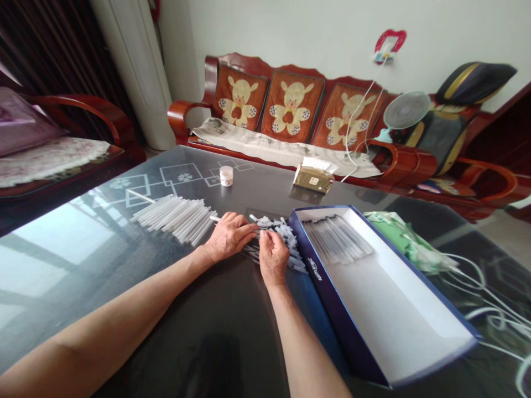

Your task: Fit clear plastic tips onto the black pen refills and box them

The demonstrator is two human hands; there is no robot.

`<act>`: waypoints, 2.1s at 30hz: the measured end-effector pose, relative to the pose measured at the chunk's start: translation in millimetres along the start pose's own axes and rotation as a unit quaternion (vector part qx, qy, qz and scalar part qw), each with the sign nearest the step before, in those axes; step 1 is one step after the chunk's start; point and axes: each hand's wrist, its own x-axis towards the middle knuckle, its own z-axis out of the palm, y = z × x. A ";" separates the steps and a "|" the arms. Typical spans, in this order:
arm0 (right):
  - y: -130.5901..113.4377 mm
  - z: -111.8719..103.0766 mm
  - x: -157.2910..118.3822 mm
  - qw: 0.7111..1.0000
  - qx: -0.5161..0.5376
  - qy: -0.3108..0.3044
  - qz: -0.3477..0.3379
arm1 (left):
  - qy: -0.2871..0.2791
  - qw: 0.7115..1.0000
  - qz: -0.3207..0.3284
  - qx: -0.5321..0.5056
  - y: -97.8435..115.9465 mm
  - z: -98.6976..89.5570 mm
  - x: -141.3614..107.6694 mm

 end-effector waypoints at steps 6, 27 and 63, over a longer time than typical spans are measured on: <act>-1.2 -0.2 -0.7 0.999 0.028 -0.017 0.011 | -0.029 0.999 -0.005 0.014 2.1 -2.1 1.6; -5.4 2.6 -0.5 0.998 0.036 -0.032 0.040 | -0.044 0.999 -0.011 0.022 2.8 -3.4 2.5; -5.7 1.9 -2.7 0.997 0.049 -0.038 0.038 | -0.049 0.998 -0.007 0.030 -0.5 -0.3 0.5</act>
